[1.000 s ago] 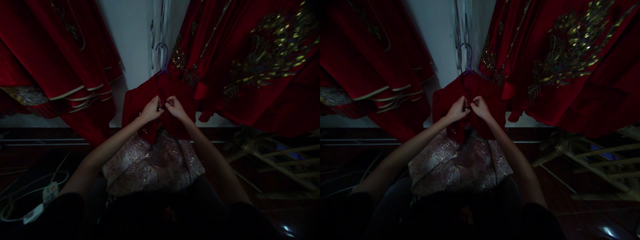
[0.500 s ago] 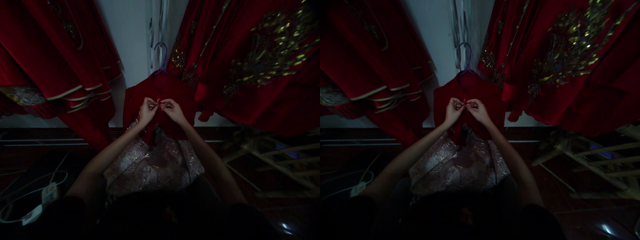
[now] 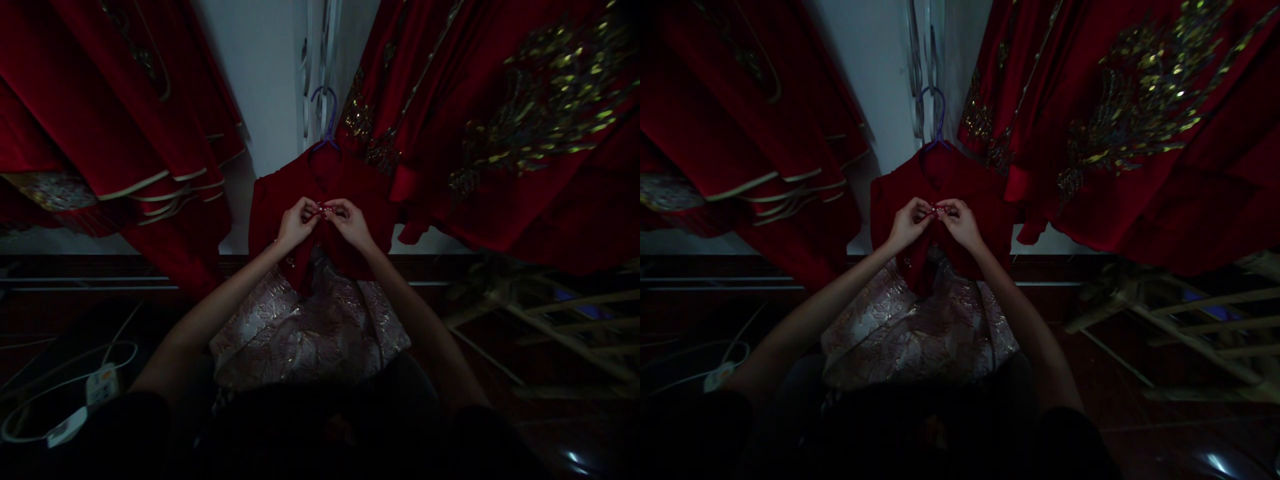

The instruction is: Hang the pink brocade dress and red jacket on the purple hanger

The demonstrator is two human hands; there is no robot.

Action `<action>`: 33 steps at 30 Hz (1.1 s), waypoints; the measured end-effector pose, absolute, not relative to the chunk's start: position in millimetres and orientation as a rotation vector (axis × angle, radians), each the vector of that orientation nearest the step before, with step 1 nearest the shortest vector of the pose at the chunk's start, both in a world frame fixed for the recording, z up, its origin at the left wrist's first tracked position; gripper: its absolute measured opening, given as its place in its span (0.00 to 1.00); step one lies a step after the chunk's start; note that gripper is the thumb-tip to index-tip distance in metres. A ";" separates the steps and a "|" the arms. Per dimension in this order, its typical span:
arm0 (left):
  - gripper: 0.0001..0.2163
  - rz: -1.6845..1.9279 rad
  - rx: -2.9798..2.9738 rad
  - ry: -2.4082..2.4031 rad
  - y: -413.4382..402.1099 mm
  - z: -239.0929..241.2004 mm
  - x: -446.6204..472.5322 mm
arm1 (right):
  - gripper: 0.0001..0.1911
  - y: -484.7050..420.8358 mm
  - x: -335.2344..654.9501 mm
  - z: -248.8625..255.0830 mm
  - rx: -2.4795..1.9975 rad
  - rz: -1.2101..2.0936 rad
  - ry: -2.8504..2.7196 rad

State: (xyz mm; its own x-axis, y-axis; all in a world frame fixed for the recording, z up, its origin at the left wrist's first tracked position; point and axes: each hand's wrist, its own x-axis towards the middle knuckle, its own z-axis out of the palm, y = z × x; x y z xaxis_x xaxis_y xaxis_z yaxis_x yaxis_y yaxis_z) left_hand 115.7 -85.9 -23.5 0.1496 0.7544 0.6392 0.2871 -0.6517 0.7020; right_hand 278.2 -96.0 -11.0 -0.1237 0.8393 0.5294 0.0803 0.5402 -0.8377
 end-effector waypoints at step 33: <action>0.04 1.215 2.546 1.060 -104.2 2.7 107.7 | 0.15 -98.1 284.5 -11.2 -0.795 0.787 -1.613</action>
